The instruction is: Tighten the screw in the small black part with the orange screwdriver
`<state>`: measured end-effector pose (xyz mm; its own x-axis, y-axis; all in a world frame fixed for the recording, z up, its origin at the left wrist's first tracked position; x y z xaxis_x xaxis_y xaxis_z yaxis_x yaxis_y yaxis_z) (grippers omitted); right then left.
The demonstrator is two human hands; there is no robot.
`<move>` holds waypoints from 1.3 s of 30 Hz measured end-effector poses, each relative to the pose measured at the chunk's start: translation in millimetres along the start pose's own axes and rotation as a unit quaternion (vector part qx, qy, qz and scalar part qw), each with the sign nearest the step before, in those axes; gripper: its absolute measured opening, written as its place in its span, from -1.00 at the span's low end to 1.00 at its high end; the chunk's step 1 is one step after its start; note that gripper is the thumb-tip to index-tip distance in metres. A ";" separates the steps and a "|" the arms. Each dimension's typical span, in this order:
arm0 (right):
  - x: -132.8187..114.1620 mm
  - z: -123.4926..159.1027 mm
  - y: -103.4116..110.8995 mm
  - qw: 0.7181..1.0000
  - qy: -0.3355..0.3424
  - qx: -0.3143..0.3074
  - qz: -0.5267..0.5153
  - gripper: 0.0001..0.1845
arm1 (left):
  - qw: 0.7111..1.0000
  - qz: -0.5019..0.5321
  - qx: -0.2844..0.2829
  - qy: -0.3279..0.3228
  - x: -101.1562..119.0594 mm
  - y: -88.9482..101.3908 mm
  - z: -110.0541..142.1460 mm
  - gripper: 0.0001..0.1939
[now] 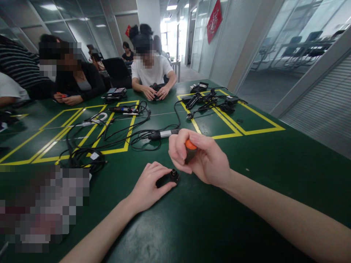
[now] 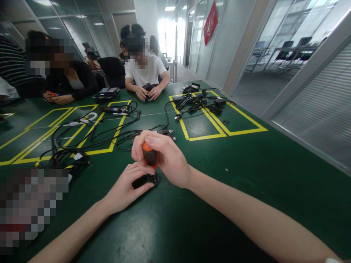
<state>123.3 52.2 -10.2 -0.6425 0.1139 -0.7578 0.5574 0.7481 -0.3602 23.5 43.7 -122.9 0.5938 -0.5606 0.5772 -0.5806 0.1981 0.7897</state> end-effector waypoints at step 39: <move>-1.1 -2.5 -3.3 1.000 -0.013 0.003 -0.012 -0.59 | 1.000 -0.006 -0.006 0.010 1.0 0.5 0.5 -0.75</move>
<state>120.9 51.3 -6.8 -0.6416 0.0789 -0.7630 0.5453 0.7464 -0.3814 23.5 42.9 -122.0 0.6120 -0.5464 0.5717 -0.5663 0.2018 0.7991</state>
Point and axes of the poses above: each hand's wrist, its own z-axis away from the middle knuckle, its own y-axis out of the back of the hand, x = y × z, the point moved 9 cm from there along -z, towards the middle knuckle, and after that the axes turned 2 degrees about -x, right-handed, at the moved point
